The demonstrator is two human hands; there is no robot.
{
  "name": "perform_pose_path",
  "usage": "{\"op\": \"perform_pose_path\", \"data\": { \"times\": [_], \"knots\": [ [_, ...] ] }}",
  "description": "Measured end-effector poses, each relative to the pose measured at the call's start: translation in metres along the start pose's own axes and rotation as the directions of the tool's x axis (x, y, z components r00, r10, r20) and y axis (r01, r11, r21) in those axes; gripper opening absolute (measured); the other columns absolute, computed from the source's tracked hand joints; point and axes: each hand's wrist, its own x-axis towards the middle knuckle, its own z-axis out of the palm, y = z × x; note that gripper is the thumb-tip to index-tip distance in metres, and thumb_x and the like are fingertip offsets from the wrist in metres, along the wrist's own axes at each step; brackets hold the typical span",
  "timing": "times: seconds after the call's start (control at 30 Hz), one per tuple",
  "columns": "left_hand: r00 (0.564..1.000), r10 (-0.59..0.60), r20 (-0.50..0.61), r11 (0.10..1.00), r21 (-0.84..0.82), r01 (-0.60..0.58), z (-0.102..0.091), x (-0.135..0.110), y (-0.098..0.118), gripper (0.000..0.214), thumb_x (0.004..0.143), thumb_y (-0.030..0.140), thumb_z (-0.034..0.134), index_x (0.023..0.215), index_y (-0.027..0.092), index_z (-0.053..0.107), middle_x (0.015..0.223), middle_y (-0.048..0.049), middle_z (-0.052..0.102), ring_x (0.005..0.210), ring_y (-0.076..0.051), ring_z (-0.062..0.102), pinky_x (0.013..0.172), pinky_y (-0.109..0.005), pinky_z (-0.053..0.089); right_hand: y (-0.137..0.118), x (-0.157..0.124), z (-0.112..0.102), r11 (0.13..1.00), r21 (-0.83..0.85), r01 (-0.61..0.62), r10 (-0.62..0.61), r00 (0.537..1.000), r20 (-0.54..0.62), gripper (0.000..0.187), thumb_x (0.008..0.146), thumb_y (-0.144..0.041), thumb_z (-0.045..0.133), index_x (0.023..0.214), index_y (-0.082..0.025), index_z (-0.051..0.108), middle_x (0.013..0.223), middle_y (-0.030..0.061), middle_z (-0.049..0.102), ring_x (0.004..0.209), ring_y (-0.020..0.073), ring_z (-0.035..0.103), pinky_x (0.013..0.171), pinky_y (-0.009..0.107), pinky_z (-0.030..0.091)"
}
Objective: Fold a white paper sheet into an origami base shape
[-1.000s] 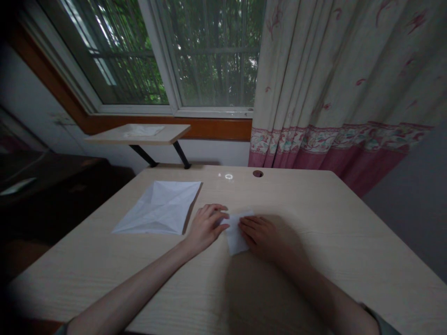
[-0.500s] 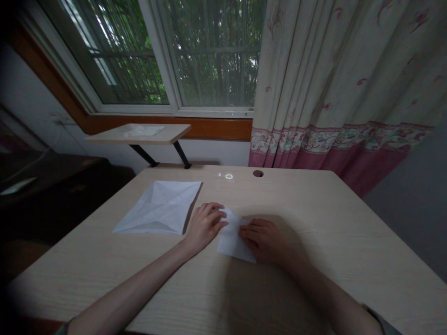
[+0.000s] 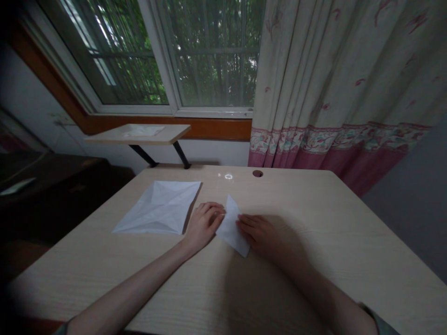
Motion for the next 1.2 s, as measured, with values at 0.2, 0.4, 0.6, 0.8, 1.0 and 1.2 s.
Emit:
{"op": "perform_pose_path", "data": {
  "times": [0.2, 0.4, 0.6, 0.8, 1.0, 1.2],
  "knots": [
    [0.992, 0.123, 0.007, 0.980, -0.159, -0.121, 0.004, -0.001, -0.002, 0.021, 0.092, 0.012, 0.051, 0.102, 0.022, 0.066, 0.109, -0.0063, 0.067, 0.106, -0.022, 0.058, 0.094, -0.040, 0.048, -0.001, 0.001, 0.004, 0.998, -0.059, -0.013, 0.012, 1.000, -0.024, 0.039, 0.099, -0.019, 0.045, 0.135, -0.022, 0.061, 0.137, 0.0091, 0.062, 0.122, 0.0237, 0.062, 0.104, 0.044, 0.051],
    [0.981, 0.167, 0.096, 0.975, -0.163, -0.150, 0.004, -0.002, -0.001, 0.026, 0.089, 0.008, 0.048, 0.103, 0.021, 0.066, 0.106, -0.0056, 0.070, 0.103, -0.023, 0.060, 0.093, -0.040, 0.048, -0.002, 0.003, 0.003, 0.992, -0.124, 0.029, -0.028, 1.000, 0.009, 0.042, 0.099, -0.017, 0.042, 0.138, -0.018, 0.057, 0.139, 0.0115, 0.060, 0.125, 0.0237, 0.060, 0.104, 0.045, 0.051],
    [0.941, 0.246, 0.234, 0.960, -0.191, -0.203, -0.002, -0.001, 0.003, 0.020, 0.091, 0.027, 0.063, 0.109, 0.022, 0.066, 0.112, -0.0055, 0.070, 0.108, -0.023, 0.061, 0.097, -0.040, 0.047, -0.009, 0.002, 0.000, 0.982, -0.189, -0.018, 0.013, 1.000, -0.026, 0.040, 0.095, -0.014, 0.044, 0.130, -0.016, 0.063, 0.134, 0.0134, 0.064, 0.117, 0.0264, 0.064, 0.099, 0.046, 0.053],
    [0.914, 0.288, 0.285, 0.951, -0.195, -0.239, 0.000, -0.001, 0.003, 0.063, 0.069, 0.052, 0.084, 0.119, 0.021, 0.063, 0.122, -0.0081, 0.068, 0.115, -0.027, 0.060, 0.101, -0.042, 0.045, -0.010, 0.002, -0.001, 0.986, -0.153, -0.063, 0.054, 0.997, -0.063, 0.035, 0.097, -0.018, 0.045, 0.125, -0.017, 0.067, 0.128, 0.0133, 0.068, 0.111, 0.0277, 0.066, 0.096, 0.048, 0.053],
    [0.917, 0.288, 0.276, 0.950, -0.203, -0.237, 0.001, -0.001, 0.001, 0.063, 0.069, 0.052, 0.084, 0.121, 0.022, 0.063, 0.124, -0.0081, 0.068, 0.117, -0.027, 0.060, 0.102, -0.042, 0.045, -0.001, 0.001, -0.009, 0.999, -0.007, -0.046, 0.046, 0.998, -0.031, 0.036, 0.100, -0.030, 0.048, 0.129, -0.020, 0.065, 0.134, 0.0099, 0.065, 0.123, 0.0255, 0.060, 0.106, 0.048, 0.046],
    [0.919, 0.285, 0.273, 0.949, -0.213, -0.231, 0.000, 0.000, -0.001, 0.051, 0.076, 0.050, 0.080, 0.117, 0.024, 0.066, 0.125, -0.0066, 0.067, 0.117, -0.025, 0.061, 0.101, -0.040, 0.045, 0.008, -0.002, -0.017, 0.996, 0.090, -0.013, 0.008, 0.999, 0.053, 0.044, 0.099, -0.042, 0.051, 0.137, -0.021, 0.059, 0.141, 0.0106, 0.059, 0.128, 0.0269, 0.057, 0.108, 0.050, 0.045]
  ]
}}
